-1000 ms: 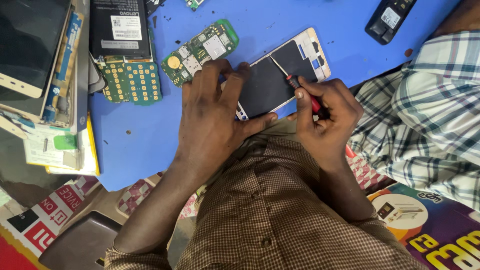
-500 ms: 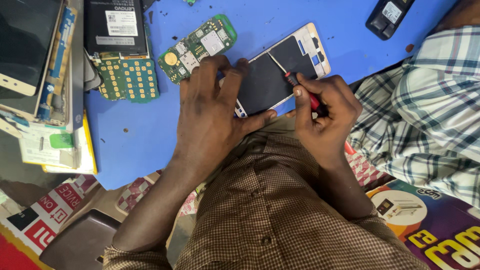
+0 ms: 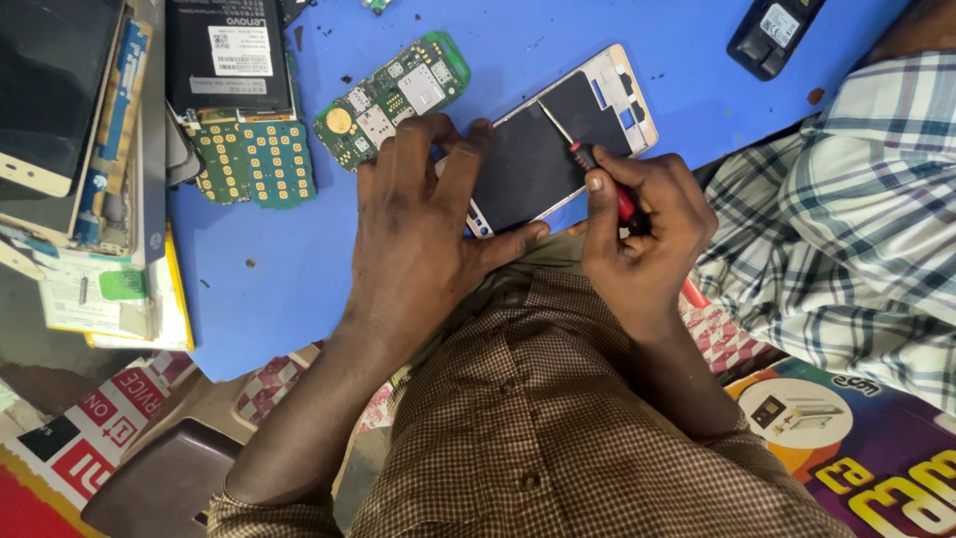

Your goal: The person uses a screwdriver to pry and separate the screen assembly from the frame of a white smartphone. They work along the edges and corners, gradually lifting the display while holding the device with the other hand.

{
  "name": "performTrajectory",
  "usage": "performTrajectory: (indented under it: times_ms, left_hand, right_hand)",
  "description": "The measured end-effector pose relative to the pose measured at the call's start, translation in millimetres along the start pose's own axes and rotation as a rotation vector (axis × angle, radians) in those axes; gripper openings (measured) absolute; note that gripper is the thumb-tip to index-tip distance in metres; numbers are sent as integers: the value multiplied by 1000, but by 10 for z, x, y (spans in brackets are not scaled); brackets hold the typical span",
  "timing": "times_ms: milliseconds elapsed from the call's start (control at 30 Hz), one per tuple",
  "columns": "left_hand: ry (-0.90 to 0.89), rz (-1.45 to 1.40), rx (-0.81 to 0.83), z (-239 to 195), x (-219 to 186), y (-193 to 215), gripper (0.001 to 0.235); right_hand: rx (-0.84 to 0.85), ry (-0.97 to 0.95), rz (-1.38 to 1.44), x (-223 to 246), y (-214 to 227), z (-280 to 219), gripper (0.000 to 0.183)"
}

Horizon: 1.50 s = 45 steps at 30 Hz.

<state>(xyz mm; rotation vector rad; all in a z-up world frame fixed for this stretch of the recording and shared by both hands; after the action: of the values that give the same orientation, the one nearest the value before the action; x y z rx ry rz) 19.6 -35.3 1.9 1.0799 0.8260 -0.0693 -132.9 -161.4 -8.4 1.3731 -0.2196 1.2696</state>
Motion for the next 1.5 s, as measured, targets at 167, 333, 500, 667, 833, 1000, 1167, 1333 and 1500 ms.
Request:
performTrajectory:
  times_ms: [167, 333, 500, 667, 833, 1000, 1167, 1333, 1500]
  left_hand:
    - [-5, 12, 1, -2, -11, 2, 78]
    - [-27, 17, -11, -13, -22, -5, 81]
    - [-11, 40, -11, 5, -33, -6, 80]
    - [-4, 31, -6, 3, -30, -9, 78]
    - [-7, 17, -16, -9, -16, -18, 79]
    - [-4, 23, -2, -2, -16, -24, 80]
    - [-17, 48, -1, -18, -21, -38, 84]
    - [-1, 24, -28, 23, -36, -5, 83]
    - [-49, 58, -29, 128, -126, 78, 68]
  right_hand:
    - [7, 16, 14, -13, 3, 0, 14]
    - [37, 90, 60, -24, 6, -5, 15]
    - [42, 116, 70, -18, 17, 19, 11]
    - [8, 43, 20, -9, 19, 8, 14]
    - [-19, -8, 1, -15, 10, -33, 13]
    - [-6, -5, 102, -38, -9, 0, 12]
    - [23, 109, 54, -64, 8, -22, 13]
    - [21, -179, 432, -202, -51, -60, 14]
    - [-2, -241, 621, -339, -76, -65, 20]
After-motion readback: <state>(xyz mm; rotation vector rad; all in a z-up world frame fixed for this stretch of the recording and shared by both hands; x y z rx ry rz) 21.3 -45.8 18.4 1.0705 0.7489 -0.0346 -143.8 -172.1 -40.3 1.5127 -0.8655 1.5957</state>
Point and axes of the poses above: each hand's wrist, its own z-axis towards the middle knuckle, its own y-axis out of the back of the hand, x = y × z, the point moved 4 cm from there along z, towards the middle knuckle, and after that the axes turned 8 degrees about -x, right-handed, at the moved point
